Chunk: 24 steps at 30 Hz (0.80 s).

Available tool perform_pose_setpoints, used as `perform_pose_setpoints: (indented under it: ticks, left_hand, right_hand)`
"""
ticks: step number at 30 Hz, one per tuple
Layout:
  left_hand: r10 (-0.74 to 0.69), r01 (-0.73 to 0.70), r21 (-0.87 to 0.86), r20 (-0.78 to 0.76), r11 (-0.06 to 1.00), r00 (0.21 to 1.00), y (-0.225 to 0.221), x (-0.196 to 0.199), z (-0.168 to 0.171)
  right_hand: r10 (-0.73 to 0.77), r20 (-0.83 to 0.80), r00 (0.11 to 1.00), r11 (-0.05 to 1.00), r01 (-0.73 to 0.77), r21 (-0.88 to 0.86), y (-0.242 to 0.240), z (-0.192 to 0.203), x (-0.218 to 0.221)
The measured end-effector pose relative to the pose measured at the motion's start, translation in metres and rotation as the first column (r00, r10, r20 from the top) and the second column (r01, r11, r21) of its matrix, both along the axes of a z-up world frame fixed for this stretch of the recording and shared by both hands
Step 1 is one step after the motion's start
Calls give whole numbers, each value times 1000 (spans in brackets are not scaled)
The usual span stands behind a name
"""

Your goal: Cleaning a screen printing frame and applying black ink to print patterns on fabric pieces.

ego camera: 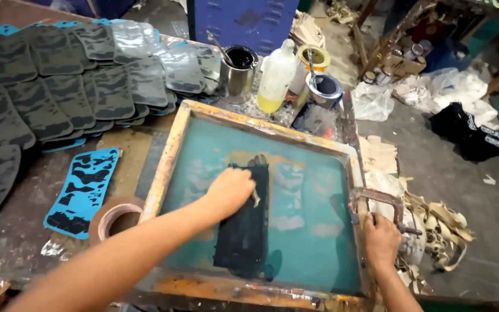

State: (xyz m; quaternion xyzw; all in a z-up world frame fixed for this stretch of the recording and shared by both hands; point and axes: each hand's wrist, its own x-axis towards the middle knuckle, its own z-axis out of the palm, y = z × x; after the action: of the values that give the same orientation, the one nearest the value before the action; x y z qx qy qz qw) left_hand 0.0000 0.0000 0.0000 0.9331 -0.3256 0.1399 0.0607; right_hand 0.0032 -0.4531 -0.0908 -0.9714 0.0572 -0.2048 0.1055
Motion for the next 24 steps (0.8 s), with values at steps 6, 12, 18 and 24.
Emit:
perform_pose_setpoints:
  ticks: [6,12,18,24]
  left_hand:
    - [-149,178,138,-198,974,969,-28,-78,5]
    - [-159,175,60,-211,983,965,-27,-38,-7]
    - [-377,415,21,-376,910,846,-9,-93,3]
    - [-169,221,123,-338,967,926,25,-34,15]
  right_hand:
    - [-14,-18,1000,1000,14,21,3,0,-2]
    - [10,14,1000,1000,-10,-14,0,-5,-4]
    - [-14,-8,1000,1000,15,12,4,-3,0]
    - [9,-8,1000,1000,-9,2,5,6,-10]
